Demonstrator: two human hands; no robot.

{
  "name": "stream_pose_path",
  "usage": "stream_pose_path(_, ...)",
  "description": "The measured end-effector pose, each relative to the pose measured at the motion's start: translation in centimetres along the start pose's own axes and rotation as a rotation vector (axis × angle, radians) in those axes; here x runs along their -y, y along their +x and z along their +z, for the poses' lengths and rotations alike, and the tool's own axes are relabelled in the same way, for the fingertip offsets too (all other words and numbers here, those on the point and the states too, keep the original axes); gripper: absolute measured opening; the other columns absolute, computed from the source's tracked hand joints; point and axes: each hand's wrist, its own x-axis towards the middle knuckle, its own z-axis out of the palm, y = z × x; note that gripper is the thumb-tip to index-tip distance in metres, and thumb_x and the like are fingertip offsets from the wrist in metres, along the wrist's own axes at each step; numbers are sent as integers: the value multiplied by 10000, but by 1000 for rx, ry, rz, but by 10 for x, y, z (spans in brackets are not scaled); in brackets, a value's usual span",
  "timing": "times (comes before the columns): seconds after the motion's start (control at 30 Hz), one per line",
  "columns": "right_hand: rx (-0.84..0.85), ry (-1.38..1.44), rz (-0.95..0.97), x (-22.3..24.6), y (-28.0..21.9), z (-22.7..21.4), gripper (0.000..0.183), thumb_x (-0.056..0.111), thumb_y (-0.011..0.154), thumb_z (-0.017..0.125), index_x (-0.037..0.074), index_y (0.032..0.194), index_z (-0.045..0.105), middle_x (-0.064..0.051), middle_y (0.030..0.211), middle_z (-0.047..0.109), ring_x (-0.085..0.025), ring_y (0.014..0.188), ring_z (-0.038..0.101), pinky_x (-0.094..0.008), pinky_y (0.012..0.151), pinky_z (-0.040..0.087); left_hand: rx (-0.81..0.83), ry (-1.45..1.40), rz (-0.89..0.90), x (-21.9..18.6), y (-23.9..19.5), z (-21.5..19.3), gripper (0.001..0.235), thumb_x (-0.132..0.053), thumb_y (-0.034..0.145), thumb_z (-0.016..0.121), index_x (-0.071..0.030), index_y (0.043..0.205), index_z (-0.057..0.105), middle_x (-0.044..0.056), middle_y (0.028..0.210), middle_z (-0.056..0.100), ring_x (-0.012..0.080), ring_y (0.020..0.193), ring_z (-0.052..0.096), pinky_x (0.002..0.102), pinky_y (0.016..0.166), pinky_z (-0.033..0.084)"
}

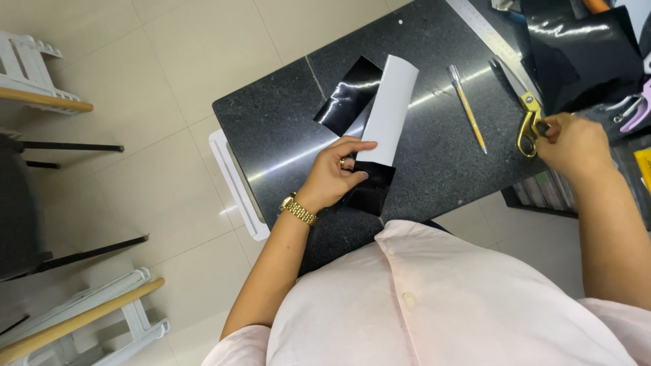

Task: Cutting vinyl sheets with scissors and peeling the adhesive backing to prepare stickers for application.

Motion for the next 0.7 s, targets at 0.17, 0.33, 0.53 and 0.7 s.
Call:
stream_pose_path(0.17, 61, 115, 30, 8, -9, -2, 638, 276, 815, 812, 140, 1421, 664, -18, 977, 758, -306, 948, 713, -432, 851, 514, 57, -36, 29, -24, -10, -5, 523, 144, 835, 690, -159, 1260, 692, -9, 1275, 541, 45, 662, 306, 78, 554, 333)
stream_pose_path(0.33, 219, 335, 145, 27, -17, -39, 665, 208, 781, 749, 56, 1420, 645, -67, 916, 753, -276, 914, 675, -404, 861, 477, 94, -51, 74, -32, -13, -7, 546, 147, 828, 677, -157, 1281, 679, -14, 1270, 542, 46, 672, 296, 79, 554, 321)
stream_pose_path(0.53, 307, 1417, 7, -24, -47, 14, 518, -46, 954, 537, 52, 1461, 569, -97, 1029, 624, -159, 864, 600, -289, 756, 498, 151, -96, 95, -45, -14, -17, 581, 151, 833, 676, -161, 1323, 652, -11, 1289, 493, 48, 678, 294, 99, 565, 317)
stream_pose_path(0.7, 600, 1457, -225, 47, -113, -14, 681, 24, 751, 771, -2, 1412, 612, -68, 828, 685, -77, 558, 473, -234, 460, 379, 206, -107, 134, -52, -6, -20, 623, 167, 820, 667, -156, 1351, 627, -4, 1330, 501, 39, 644, 269, 105, 531, 285)
